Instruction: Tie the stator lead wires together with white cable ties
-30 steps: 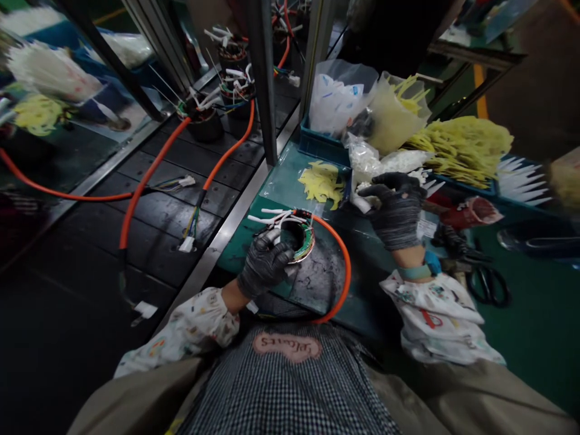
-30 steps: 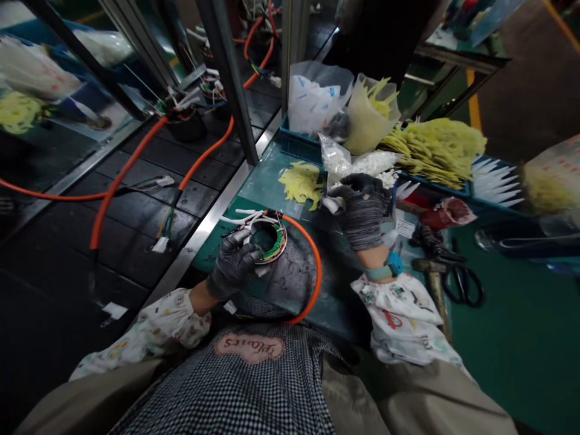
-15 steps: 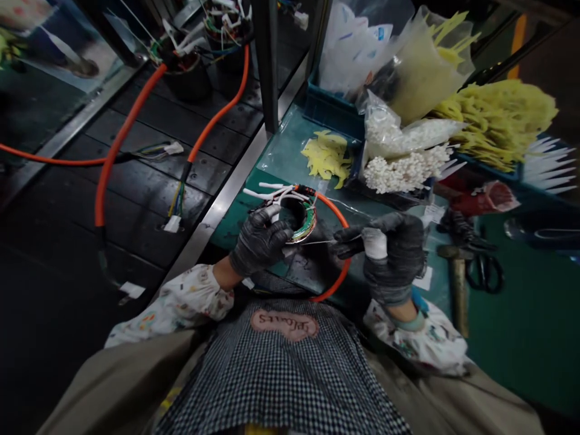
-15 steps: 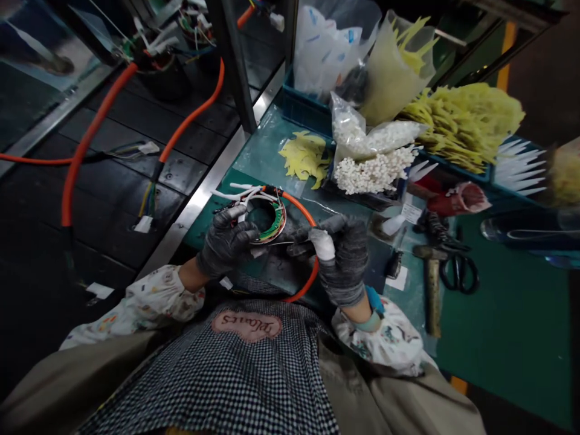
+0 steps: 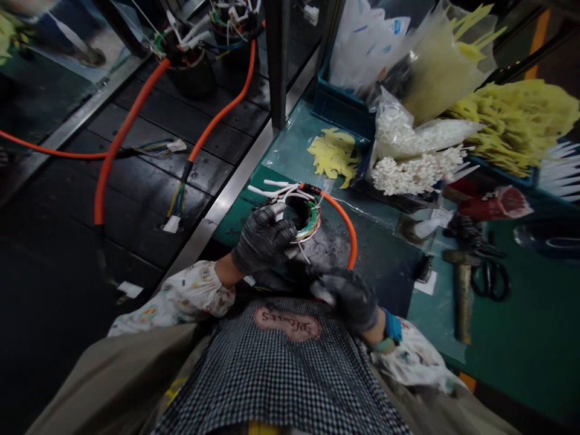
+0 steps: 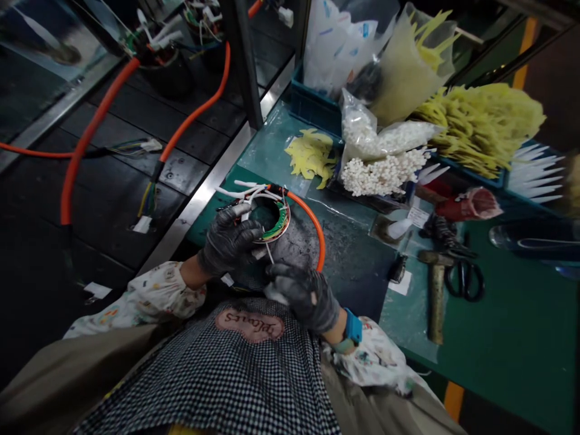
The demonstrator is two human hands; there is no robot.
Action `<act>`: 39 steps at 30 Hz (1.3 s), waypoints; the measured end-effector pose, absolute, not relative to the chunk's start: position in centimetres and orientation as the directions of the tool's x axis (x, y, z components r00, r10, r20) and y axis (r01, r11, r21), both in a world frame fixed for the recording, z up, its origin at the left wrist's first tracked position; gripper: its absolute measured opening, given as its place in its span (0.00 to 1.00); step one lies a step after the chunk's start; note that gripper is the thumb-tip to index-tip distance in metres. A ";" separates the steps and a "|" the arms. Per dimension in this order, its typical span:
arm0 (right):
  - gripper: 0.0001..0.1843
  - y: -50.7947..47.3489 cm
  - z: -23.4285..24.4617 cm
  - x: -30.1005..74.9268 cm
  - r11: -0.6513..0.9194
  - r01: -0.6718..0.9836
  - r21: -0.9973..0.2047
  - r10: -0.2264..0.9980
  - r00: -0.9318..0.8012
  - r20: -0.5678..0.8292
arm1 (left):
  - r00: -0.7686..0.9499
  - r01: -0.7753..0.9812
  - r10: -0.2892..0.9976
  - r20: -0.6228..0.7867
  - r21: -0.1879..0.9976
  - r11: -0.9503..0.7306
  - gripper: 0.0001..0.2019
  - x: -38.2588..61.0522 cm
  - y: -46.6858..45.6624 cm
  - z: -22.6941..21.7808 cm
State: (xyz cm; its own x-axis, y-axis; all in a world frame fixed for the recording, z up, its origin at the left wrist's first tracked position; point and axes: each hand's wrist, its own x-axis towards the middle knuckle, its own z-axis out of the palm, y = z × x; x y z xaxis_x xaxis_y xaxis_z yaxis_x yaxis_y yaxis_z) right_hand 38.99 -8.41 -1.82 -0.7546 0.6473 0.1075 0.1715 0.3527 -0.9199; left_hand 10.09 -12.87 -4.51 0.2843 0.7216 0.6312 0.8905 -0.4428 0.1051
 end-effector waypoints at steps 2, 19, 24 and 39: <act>0.10 -7.3 -2.3 36.4 0.449 0.227 -0.864 0.678 -0.717 0.164 | 0.282 0.888 0.736 0.615 0.122 -0.443 0.16 9.9 -13.0 -4.5; 0.11 -0.5 1.2 31.4 0.259 0.109 -0.960 0.683 -0.723 0.103 | 0.221 0.840 0.757 0.615 0.274 -0.468 0.10 9.8 -12.7 -4.3; 0.06 0.0 0.9 31.7 0.306 0.136 -0.942 0.692 -0.712 0.122 | 0.206 0.825 0.845 0.494 0.376 -0.421 0.15 9.7 -12.7 -4.2; 0.06 -0.3 0.5 31.8 0.353 0.164 -0.921 0.694 -0.706 0.140 | 0.202 0.822 0.841 0.502 0.379 -0.424 0.15 9.7 -12.6 -3.9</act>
State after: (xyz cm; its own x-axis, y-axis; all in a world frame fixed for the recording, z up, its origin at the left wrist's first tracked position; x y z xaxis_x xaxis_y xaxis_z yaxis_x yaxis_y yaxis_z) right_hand 31.79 -0.27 0.46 -0.7059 0.6943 0.1401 0.1642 0.3529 -0.9211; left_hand 9.67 -12.59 -3.93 0.2021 0.8407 0.5024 0.8225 -0.4242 0.3789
